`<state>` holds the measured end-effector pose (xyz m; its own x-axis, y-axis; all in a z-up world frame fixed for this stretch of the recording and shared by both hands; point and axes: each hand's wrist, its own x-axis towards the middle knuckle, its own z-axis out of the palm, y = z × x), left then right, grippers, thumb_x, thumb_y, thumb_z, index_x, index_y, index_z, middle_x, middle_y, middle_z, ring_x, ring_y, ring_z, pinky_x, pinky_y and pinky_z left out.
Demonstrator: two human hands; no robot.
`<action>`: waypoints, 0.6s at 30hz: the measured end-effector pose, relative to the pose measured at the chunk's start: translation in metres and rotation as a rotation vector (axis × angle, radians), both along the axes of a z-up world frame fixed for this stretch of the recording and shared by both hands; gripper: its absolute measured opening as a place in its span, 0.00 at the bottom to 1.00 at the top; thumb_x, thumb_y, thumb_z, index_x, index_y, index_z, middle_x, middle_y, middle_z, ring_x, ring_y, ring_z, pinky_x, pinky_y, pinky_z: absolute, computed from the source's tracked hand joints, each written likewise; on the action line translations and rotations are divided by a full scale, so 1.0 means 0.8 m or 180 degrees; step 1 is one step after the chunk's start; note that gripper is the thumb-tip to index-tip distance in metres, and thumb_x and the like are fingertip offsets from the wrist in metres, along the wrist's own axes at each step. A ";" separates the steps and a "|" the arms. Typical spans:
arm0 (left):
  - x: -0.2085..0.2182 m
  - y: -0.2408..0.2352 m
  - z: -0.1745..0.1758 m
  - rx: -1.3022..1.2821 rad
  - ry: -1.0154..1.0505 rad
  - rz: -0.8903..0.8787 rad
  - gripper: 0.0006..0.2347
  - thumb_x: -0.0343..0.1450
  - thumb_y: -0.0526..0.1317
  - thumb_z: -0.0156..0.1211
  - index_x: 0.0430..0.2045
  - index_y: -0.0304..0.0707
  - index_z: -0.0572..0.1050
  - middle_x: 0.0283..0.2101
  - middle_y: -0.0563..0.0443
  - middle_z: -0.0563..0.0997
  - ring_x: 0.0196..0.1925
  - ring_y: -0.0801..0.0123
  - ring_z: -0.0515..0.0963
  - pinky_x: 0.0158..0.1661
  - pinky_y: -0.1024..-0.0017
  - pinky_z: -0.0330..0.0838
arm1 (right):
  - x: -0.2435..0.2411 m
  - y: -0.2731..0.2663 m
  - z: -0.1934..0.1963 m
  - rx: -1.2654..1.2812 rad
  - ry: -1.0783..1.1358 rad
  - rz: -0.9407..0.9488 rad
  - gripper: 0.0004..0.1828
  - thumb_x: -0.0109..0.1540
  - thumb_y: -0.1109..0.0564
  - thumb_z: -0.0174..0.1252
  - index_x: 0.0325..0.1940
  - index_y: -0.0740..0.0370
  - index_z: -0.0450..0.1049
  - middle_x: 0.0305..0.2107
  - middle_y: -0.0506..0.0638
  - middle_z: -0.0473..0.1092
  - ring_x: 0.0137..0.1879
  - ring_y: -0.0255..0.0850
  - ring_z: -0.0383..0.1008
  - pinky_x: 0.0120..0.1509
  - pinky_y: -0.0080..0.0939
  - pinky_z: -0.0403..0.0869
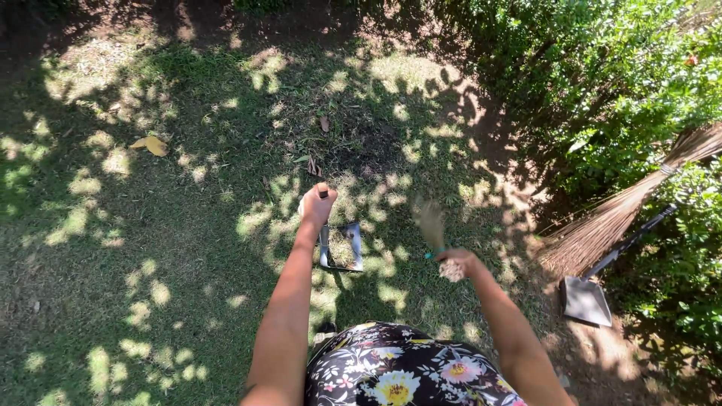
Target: Sweeping a pile of dry leaves and twigs into a hand-held scoop using a twig broom.
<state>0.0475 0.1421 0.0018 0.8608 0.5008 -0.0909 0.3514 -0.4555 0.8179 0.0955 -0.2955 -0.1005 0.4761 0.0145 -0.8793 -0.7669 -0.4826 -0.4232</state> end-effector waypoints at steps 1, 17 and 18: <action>0.000 -0.001 0.001 0.0009 -0.0006 0.0016 0.10 0.65 0.50 0.58 0.25 0.45 0.75 0.30 0.48 0.81 0.33 0.58 0.80 0.40 0.59 0.74 | -0.002 -0.013 -0.045 0.0009 -0.0006 0.0016 0.23 0.59 0.55 0.67 0.53 0.72 0.71 0.33 0.63 0.77 0.28 0.46 0.79 0.37 0.46 0.82; -0.019 -0.009 0.013 -0.0305 -0.0076 -0.0151 0.13 0.68 0.51 0.60 0.21 0.43 0.71 0.21 0.50 0.77 0.19 0.70 0.76 0.29 0.67 0.73 | 0.048 -0.205 0.073 0.0445 -0.0596 0.1289 0.45 0.56 0.43 0.67 0.75 0.51 0.58 0.38 0.46 0.73 0.34 0.30 0.69 0.35 0.33 0.70; -0.023 -0.008 0.018 -0.0433 -0.0049 -0.0121 0.13 0.68 0.50 0.61 0.20 0.42 0.71 0.20 0.51 0.77 0.19 0.71 0.76 0.27 0.69 0.72 | 0.062 -0.212 0.061 0.0016 -0.0872 0.1309 0.45 0.57 0.44 0.68 0.75 0.50 0.58 0.43 0.42 0.74 0.39 0.26 0.69 0.41 0.32 0.69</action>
